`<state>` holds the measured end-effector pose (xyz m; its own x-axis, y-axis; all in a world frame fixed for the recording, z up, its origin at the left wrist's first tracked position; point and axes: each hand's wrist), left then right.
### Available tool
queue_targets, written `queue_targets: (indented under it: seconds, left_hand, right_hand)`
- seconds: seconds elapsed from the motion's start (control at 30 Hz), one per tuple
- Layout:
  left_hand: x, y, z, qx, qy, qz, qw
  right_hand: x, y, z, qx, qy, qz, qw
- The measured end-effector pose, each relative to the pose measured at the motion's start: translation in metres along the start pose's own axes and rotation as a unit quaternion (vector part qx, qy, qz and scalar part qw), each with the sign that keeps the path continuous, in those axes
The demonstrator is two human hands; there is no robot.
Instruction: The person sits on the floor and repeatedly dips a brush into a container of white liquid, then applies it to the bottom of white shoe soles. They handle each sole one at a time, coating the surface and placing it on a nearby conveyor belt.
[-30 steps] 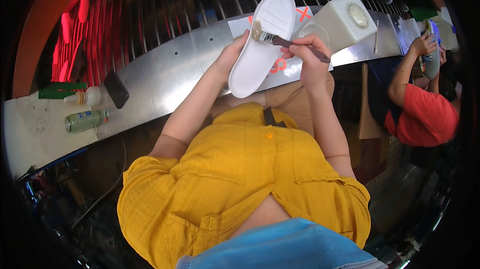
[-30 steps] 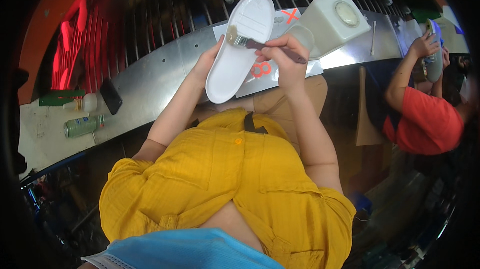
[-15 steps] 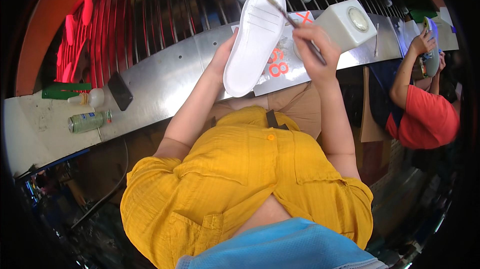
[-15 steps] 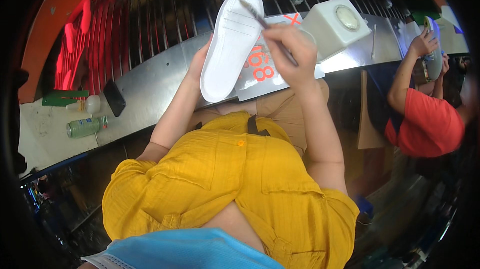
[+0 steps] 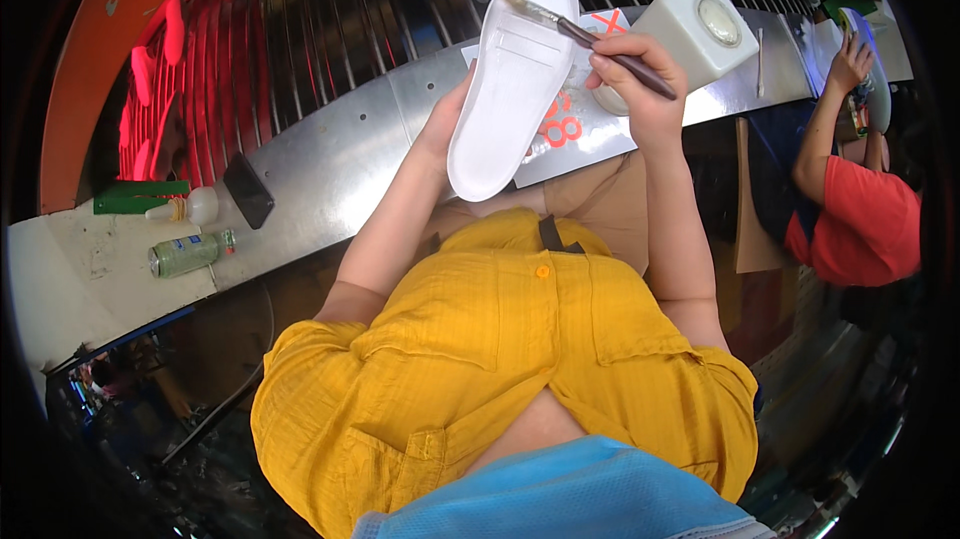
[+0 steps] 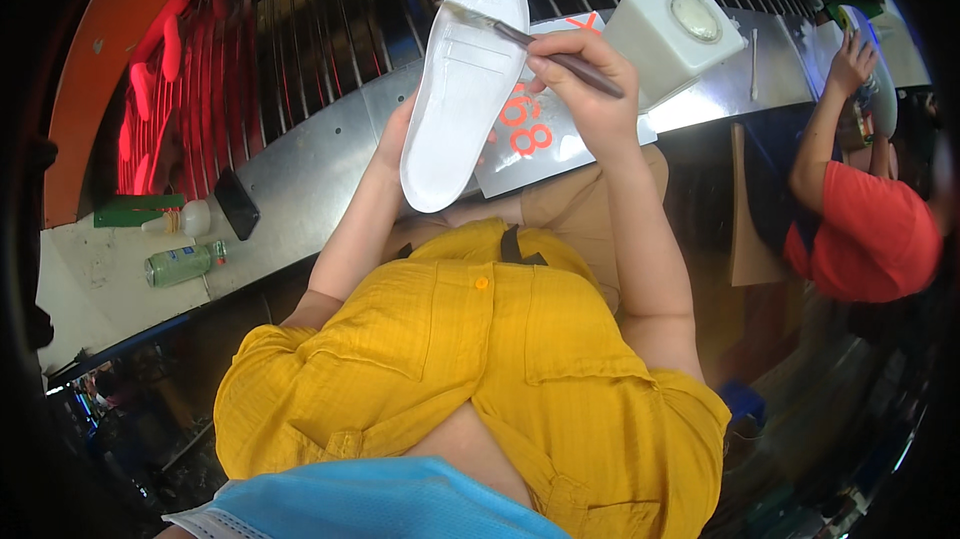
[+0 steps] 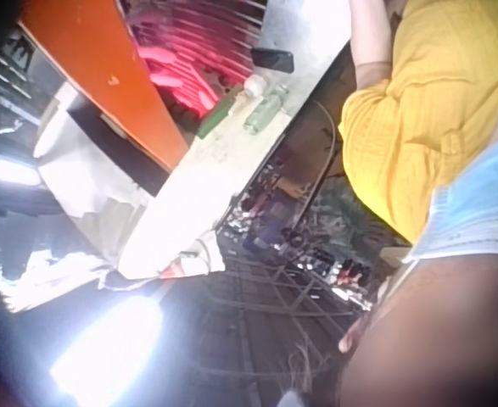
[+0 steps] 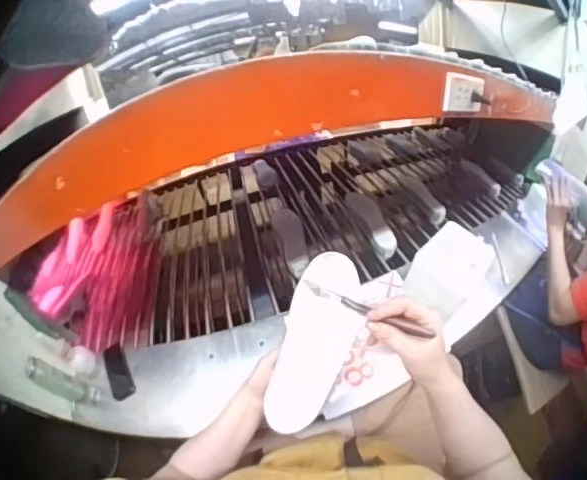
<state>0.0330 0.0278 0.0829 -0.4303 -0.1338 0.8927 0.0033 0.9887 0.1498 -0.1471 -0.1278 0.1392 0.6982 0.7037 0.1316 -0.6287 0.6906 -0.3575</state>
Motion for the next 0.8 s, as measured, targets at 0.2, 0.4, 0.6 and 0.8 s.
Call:
queue_targets:
  seconds: [0.2,0.4,0.6,0.8]
  left_hand:
    - [-0.006,-0.015,-0.001,0.024,0.072,-0.003,0.997]
    - [0.001,-0.022,-0.006,0.089,0.041,-0.009,0.995]
    - [0.001,-0.022,-0.023,0.125,-0.028,-0.015,0.992]
    - [-0.012,-0.027,-0.038,0.128,-0.047,0.02,0.99]
  right_hand:
    - [0.023,0.031,0.002,-0.065,0.108,0.17,0.977]
    - [0.043,0.032,0.005,-0.137,0.191,0.047,0.971]
    - [0.051,0.054,0.005,-0.089,0.092,0.182,0.975]
    - [0.048,0.049,0.003,-0.061,0.119,0.192,0.972]
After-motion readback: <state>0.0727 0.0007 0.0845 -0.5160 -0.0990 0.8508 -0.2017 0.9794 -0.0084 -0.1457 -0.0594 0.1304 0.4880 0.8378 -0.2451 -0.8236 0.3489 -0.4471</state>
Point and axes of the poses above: each hand's wrist, its own y-axis away from the middle knuckle, its own x-axis out of the palm, z = x × y
